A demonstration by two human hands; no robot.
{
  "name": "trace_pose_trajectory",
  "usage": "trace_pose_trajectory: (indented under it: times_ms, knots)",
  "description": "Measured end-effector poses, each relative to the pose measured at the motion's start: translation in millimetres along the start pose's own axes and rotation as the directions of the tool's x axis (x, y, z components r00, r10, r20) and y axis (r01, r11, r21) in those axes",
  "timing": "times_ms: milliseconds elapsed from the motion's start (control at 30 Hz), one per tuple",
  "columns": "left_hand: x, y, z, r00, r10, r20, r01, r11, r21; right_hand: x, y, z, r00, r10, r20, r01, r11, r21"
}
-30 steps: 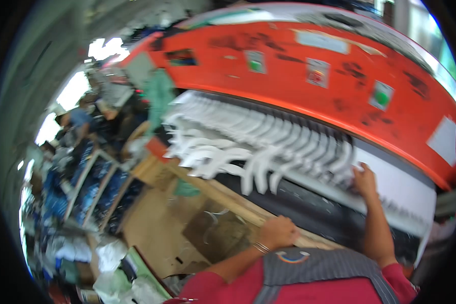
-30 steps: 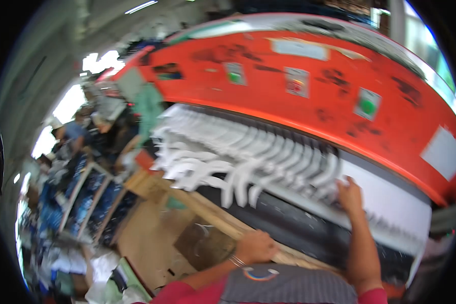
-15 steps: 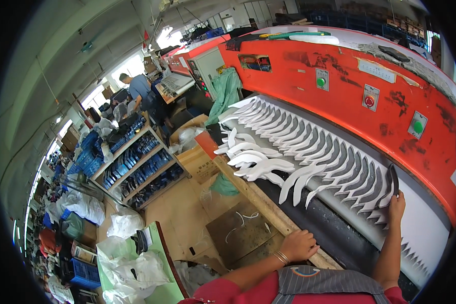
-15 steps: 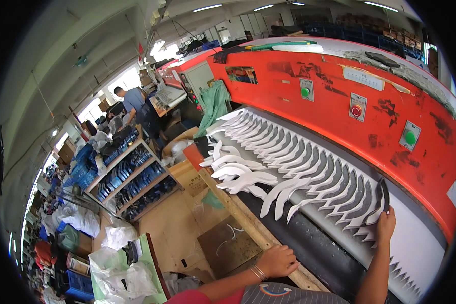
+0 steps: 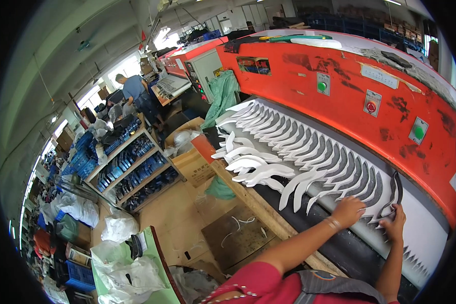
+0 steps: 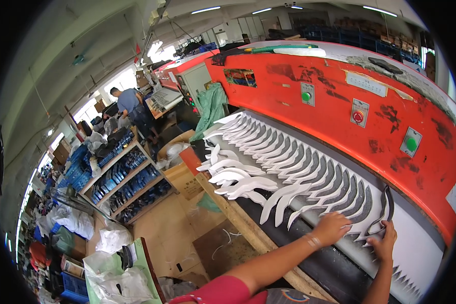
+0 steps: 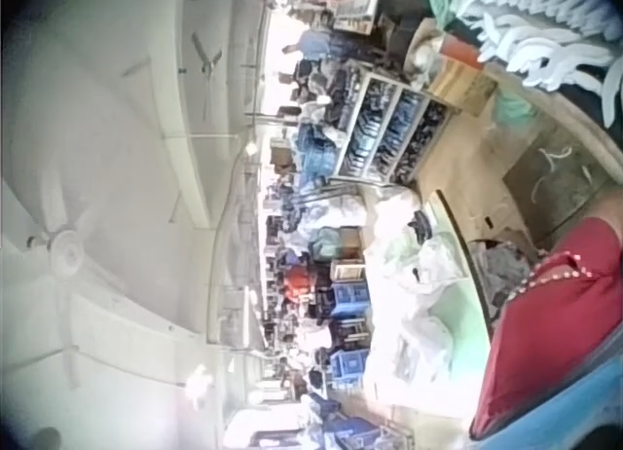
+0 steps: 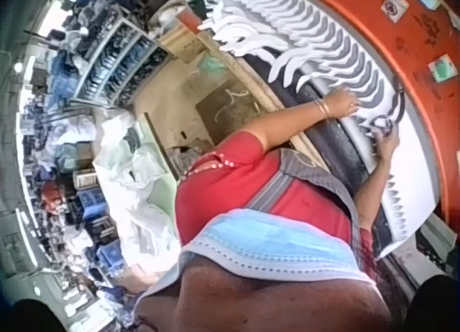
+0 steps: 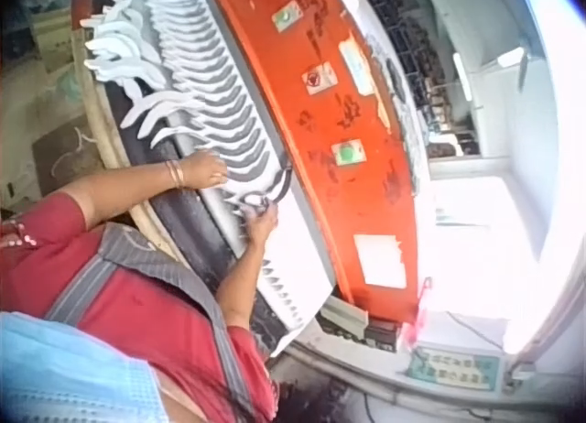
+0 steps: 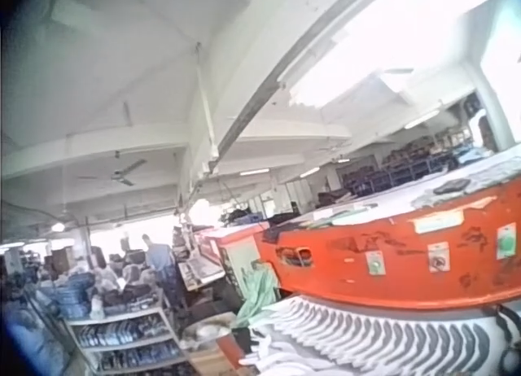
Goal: Operating an industrial stamping machine to cut or emboss shoe upper components from fabric sheets.
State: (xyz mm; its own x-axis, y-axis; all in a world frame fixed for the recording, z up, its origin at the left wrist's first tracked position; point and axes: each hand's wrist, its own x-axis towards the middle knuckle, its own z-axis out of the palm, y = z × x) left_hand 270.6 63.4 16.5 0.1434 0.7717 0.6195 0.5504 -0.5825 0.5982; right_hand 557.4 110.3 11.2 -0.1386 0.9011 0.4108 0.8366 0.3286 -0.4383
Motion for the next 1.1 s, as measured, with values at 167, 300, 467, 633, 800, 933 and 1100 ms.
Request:
trace_pose_trajectory:
  times_ms: [167, 300, 467, 633, 800, 933, 1100]
  knots:
    - [15, -2, 68, 0.988, -0.063, 0.138, 0.039, 0.985, 0.171, -1, -24, -21, 0.987, 0.082, 0.14, -0.091, 0.994, 0.061]
    - [31, 5, 66, 0.986, -0.1, 0.131, 0.071, 0.976, 0.208, 1, 40, -47, 0.978, 0.171, 0.117, -0.15, 0.974, -0.167]
    - [24, 2, 66, 0.996, -0.047, 0.08, 0.031, 0.98, 0.195, 5, 32, -65, 0.921, 0.368, 0.127, -0.247, 0.804, -0.541]
    - [4, 9, 63, 0.997, -0.022, 0.08, 0.004, 0.977, 0.213, -8, 26, -54, 0.96, 0.164, 0.225, -0.178, 0.983, 0.041]
    - [15, 5, 45, 0.985, -0.074, 0.156, 0.043, 0.981, 0.191, -8, 11, -34, 0.972, 0.11, 0.208, -0.152, 0.968, 0.198]
    - [49, -11, 37, 0.911, -0.262, 0.319, 0.174, 0.945, 0.278, 3, 25, 2, 0.986, 0.149, 0.075, -0.163, 0.958, 0.237]
    - [59, -62, 2, 0.938, -0.18, 0.296, 0.119, 0.97, 0.214, 70, -58, 30, 0.932, 0.294, 0.213, -0.331, 0.929, 0.163]
